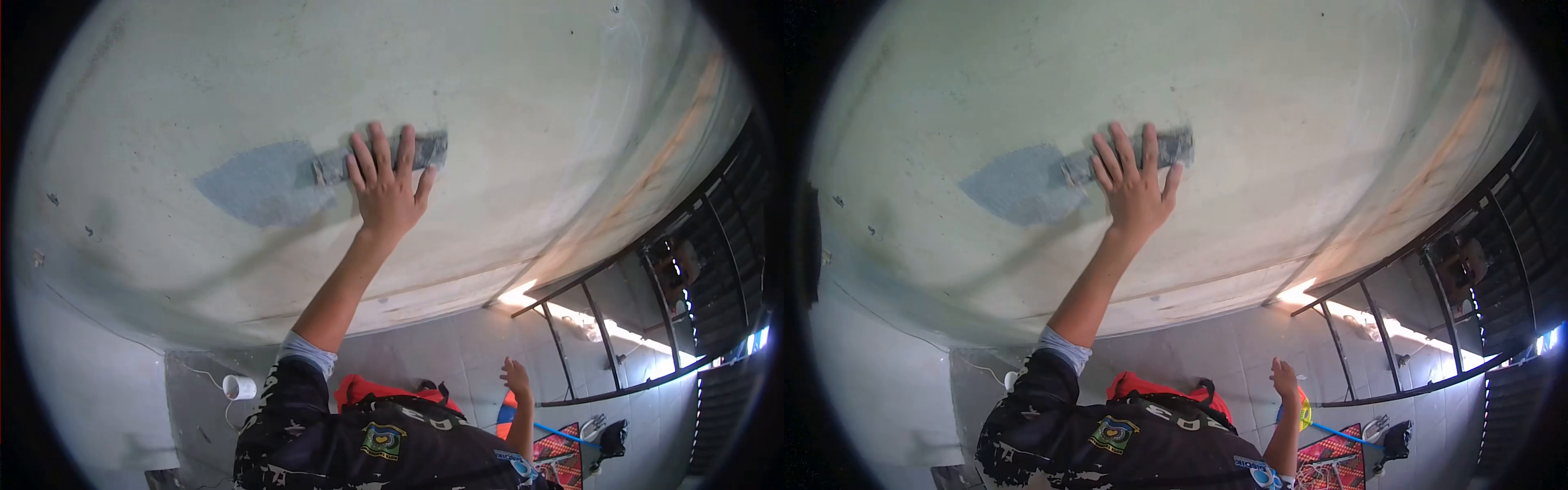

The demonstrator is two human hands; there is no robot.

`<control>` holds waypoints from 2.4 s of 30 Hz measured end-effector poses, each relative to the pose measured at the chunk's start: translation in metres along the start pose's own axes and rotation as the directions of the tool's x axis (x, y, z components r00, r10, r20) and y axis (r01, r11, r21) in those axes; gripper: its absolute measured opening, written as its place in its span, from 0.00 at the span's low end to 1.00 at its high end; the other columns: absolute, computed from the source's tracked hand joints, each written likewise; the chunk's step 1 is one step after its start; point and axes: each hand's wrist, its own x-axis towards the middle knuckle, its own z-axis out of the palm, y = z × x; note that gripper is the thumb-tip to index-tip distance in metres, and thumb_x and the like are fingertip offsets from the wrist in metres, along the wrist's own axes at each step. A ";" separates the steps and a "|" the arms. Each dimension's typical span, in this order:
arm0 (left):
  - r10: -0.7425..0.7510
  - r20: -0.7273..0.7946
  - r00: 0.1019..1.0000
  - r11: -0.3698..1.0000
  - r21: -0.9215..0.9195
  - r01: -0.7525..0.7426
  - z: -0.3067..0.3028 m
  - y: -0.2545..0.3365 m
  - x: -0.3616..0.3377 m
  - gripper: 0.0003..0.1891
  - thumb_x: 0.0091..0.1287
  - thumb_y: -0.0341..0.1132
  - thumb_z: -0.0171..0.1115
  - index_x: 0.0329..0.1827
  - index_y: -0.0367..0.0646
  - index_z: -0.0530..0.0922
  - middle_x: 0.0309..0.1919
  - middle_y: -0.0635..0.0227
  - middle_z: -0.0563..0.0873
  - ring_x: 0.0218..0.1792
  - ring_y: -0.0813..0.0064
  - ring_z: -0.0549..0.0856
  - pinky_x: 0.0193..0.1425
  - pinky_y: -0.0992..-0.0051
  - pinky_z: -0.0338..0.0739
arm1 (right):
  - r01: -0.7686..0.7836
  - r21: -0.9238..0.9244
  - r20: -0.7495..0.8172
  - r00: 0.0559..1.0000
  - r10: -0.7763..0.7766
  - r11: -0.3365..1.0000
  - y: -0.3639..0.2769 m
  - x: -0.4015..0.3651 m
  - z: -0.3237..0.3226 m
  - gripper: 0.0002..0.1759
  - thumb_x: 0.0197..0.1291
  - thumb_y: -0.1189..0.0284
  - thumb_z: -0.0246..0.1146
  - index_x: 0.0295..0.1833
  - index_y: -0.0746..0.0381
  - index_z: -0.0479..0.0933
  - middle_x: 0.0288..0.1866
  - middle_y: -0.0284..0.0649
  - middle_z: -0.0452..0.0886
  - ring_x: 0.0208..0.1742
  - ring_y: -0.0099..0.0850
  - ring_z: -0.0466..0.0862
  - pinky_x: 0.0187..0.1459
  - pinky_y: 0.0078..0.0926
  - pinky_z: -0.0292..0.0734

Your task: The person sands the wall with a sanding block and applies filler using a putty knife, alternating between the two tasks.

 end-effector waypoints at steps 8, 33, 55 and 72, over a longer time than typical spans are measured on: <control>0.065 -0.248 0.967 0.995 -0.054 -0.081 -0.047 0.023 0.118 0.43 0.75 0.63 0.54 0.88 0.53 0.56 0.85 0.38 0.49 0.83 0.26 0.47 0.80 0.31 0.43 | 0.058 0.014 -0.228 0.972 -0.053 0.998 0.014 -0.006 -0.039 0.30 0.80 0.53 0.53 0.47 0.73 0.80 0.39 0.49 0.84 0.37 0.39 0.87 0.40 0.37 0.83; -0.347 0.432 0.833 0.427 -0.718 0.550 -0.073 0.029 -0.103 0.12 0.75 0.38 0.67 0.46 0.37 0.85 0.33 0.65 0.88 0.34 0.72 0.84 0.41 0.70 0.76 | 0.207 -0.073 -0.076 0.974 -0.212 0.976 -0.028 -0.029 0.019 0.29 0.75 0.53 0.60 0.60 0.71 0.81 0.54 0.57 0.88 0.60 0.46 0.86 0.62 0.39 0.79; -0.232 -0.227 0.946 0.942 -0.297 0.160 -0.236 -0.342 -0.080 0.28 0.79 0.39 0.58 0.77 0.38 0.62 0.76 0.49 0.63 0.78 0.53 0.63 0.79 0.55 0.60 | 0.756 -0.387 -0.750 0.076 -0.657 0.529 -0.521 -0.029 -0.099 0.18 0.74 0.69 0.61 0.61 0.69 0.80 0.52 0.52 0.87 0.51 0.40 0.88 0.48 0.38 0.81; -0.135 -0.518 0.845 0.955 0.158 0.250 -0.197 -0.439 -0.086 0.41 0.78 0.59 0.44 0.84 0.35 0.60 0.84 0.39 0.56 0.85 0.34 0.49 0.83 0.37 0.37 | 0.658 -0.744 -0.035 -0.211 -0.977 -0.115 -0.621 -0.226 0.419 0.67 0.64 0.26 0.52 0.85 0.74 0.46 0.88 0.68 0.39 0.88 0.66 0.34 0.82 0.64 0.27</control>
